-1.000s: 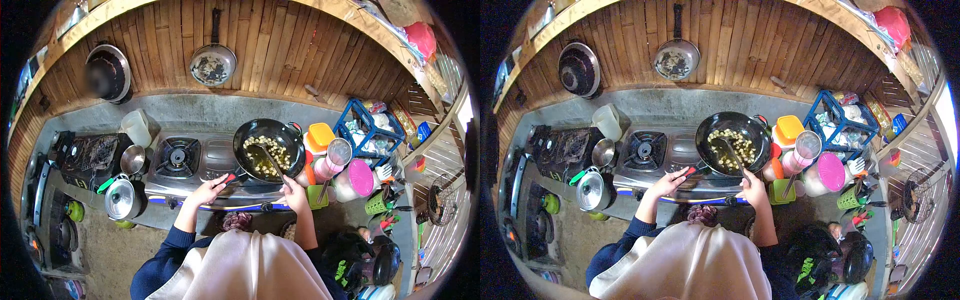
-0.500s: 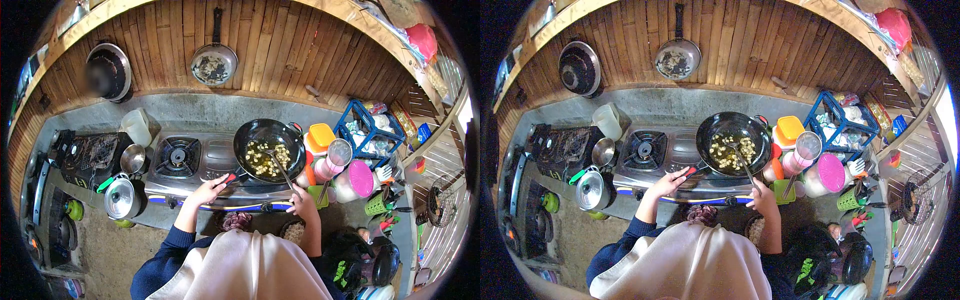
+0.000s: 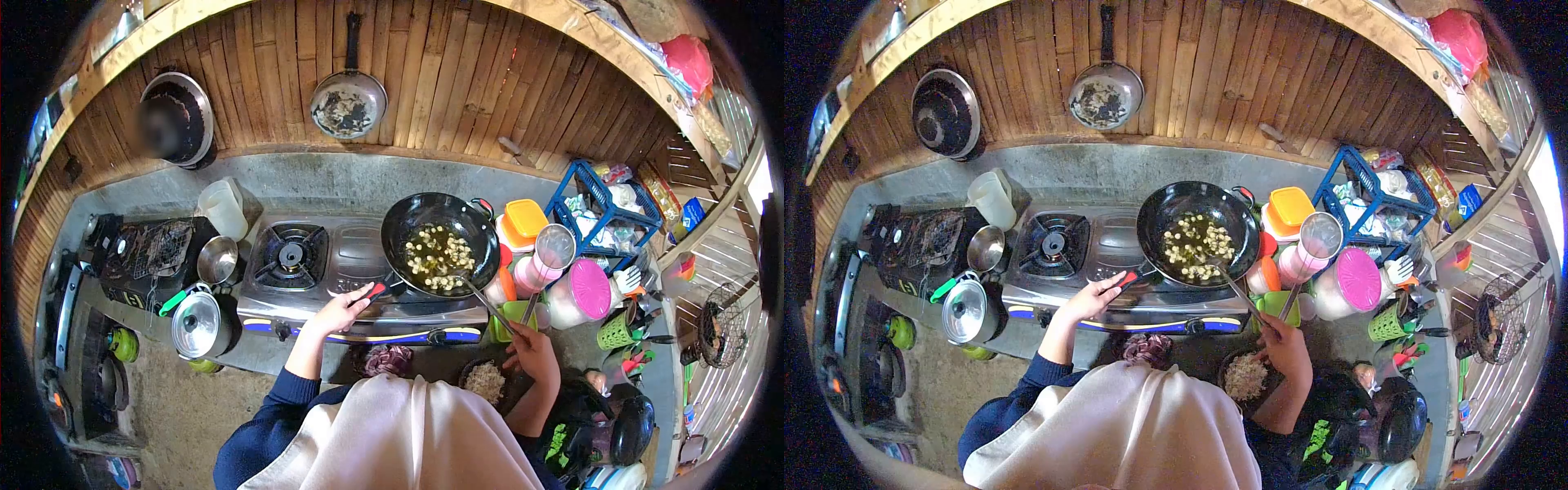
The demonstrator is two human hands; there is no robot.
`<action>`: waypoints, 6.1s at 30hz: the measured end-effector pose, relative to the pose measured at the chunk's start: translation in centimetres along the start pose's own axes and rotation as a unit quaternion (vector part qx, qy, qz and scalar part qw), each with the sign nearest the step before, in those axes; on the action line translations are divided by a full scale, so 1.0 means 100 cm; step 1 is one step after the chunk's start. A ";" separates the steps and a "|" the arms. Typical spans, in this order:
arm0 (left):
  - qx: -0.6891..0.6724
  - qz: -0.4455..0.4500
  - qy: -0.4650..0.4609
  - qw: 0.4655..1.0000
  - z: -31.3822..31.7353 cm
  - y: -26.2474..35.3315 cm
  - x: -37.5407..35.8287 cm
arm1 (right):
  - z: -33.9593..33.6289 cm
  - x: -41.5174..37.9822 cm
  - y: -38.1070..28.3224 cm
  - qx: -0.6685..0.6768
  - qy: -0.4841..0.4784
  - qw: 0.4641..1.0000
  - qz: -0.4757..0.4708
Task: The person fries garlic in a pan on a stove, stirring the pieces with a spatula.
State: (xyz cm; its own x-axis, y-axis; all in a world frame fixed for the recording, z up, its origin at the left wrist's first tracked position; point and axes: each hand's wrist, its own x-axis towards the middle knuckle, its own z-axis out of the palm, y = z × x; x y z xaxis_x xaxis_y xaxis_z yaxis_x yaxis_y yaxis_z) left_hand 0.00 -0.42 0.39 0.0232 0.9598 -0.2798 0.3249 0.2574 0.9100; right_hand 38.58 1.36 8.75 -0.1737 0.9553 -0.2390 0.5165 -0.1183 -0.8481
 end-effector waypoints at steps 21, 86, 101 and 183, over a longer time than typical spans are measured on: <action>-0.017 -0.005 -0.005 1.000 0.001 -0.002 0.001 | 0.000 -0.001 -0.006 -0.007 -0.005 1.000 -0.003; -0.023 -0.001 -0.002 1.000 0.003 -0.004 0.001 | -0.013 0.000 0.007 -0.029 0.000 0.999 -0.014; -0.024 0.004 -0.003 1.000 0.004 0.000 -0.001 | 0.036 0.055 0.025 0.072 -0.040 0.994 -0.068; -0.030 0.015 -0.010 0.999 -0.001 -0.009 0.006 | 0.077 0.074 0.034 0.076 0.072 0.984 -0.146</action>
State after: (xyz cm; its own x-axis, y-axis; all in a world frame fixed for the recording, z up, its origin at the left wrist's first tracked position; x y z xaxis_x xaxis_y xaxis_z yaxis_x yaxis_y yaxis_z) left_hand -0.40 -0.10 -0.57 0.0514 0.9649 -0.2577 0.2671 0.2354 0.9345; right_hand 32.61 5.95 0.45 -0.1705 0.9816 0.0855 0.3283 0.1384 -0.9344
